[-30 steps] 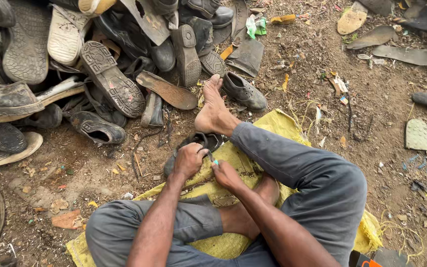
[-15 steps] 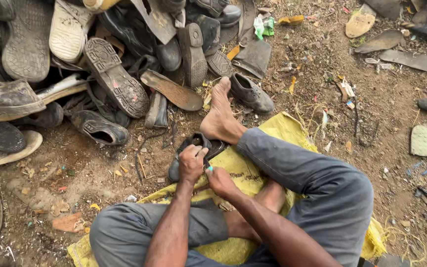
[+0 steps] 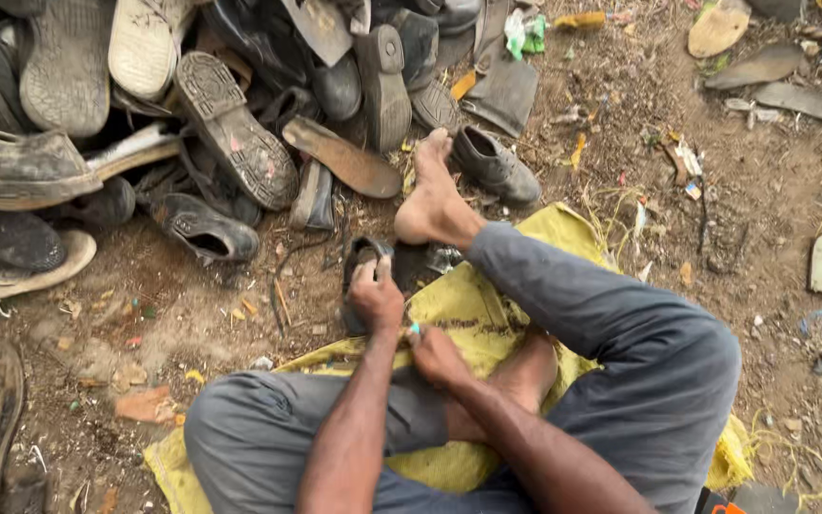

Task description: The person uses a thin metal tool to scrape and pry apart components of various old shoes while sitting on a mat next to a large pile of footwear.

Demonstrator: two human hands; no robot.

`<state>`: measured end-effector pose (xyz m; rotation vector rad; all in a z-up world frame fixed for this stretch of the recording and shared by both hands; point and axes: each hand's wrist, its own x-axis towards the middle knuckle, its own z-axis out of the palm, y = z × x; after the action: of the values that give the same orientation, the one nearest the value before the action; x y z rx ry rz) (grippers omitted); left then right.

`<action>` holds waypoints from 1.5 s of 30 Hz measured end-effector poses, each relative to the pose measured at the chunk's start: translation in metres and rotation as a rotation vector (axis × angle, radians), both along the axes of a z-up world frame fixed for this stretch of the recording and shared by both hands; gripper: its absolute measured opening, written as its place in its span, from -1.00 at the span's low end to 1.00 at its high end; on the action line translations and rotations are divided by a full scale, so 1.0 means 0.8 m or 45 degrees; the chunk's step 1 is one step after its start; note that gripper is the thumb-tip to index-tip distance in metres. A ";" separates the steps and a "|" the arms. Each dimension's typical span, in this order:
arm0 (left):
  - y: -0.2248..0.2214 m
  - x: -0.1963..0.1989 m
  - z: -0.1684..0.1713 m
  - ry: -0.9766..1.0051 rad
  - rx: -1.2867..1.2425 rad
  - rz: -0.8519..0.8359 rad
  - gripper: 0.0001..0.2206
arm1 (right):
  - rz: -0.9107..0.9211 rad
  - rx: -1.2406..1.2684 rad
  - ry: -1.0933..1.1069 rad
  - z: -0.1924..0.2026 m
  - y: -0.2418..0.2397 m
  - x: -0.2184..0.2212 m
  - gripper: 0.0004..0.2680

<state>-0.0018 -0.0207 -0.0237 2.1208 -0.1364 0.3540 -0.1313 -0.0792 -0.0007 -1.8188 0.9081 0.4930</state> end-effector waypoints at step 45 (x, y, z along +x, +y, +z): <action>0.057 -0.043 -0.022 1.212 -1.191 -0.480 -0.56 | 0.274 -0.385 -0.648 -0.081 0.036 -0.092 -0.71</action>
<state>-0.0361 0.0252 -0.0412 1.1126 0.1655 -0.7055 -0.2051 -0.0503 -0.0654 -2.1908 0.4539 0.0067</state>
